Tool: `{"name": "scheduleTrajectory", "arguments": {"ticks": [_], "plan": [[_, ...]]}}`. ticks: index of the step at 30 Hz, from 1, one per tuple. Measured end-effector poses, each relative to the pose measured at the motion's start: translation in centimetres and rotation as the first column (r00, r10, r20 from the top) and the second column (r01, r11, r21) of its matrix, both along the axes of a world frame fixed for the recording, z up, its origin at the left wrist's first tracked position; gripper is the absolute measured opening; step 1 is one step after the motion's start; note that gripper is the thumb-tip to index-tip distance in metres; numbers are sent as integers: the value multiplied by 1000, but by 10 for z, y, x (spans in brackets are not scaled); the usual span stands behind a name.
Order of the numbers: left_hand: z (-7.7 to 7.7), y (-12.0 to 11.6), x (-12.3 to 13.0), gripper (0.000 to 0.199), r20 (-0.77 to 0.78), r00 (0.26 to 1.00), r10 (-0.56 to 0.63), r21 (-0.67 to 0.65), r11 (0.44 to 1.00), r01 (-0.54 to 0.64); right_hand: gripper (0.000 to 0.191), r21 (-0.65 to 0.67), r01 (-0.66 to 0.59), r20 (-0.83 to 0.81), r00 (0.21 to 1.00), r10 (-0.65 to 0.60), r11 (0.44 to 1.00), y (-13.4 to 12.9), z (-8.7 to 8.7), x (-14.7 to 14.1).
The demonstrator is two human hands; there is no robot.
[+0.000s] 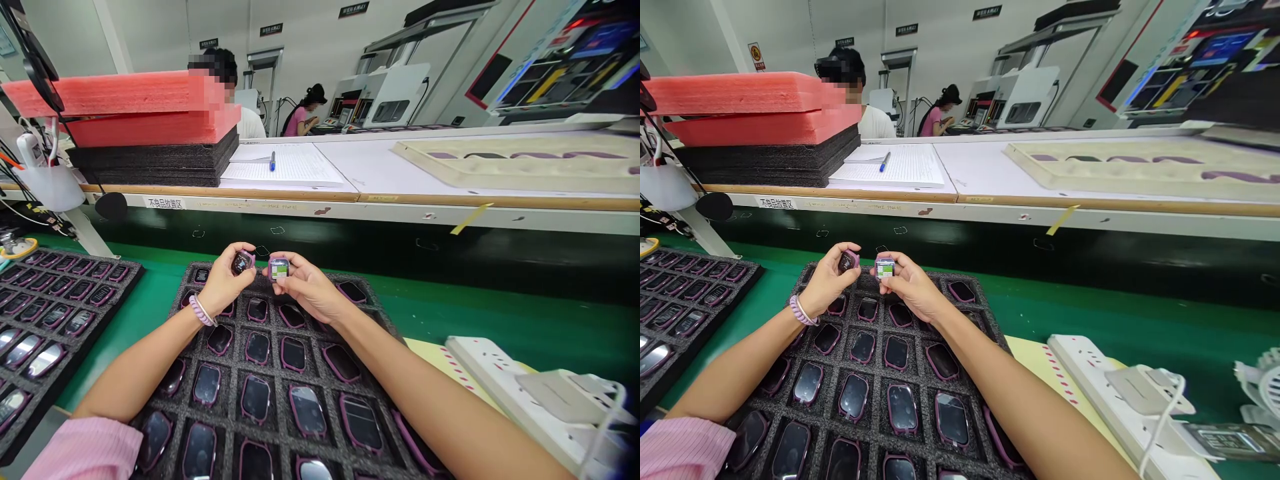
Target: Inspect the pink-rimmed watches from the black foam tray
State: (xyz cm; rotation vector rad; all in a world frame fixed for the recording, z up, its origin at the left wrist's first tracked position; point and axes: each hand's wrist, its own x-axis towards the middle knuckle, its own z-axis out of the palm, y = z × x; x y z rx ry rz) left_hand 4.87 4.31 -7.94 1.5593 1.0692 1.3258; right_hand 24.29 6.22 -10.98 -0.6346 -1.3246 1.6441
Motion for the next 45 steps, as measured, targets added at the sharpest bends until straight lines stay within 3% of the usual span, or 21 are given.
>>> {"name": "scheduleTrajectory", "arguments": {"ticks": [14,45], "plan": [[-5,2,-2,38,-81,997,-19,41,999,23,51,11,-20,-3,1000,20,1000,1,-1,0],[-6,2,-1,41,-83,996,-20,15,1000,22,52,9,-33,29,999,33,999,-1,-1,-1]]}}
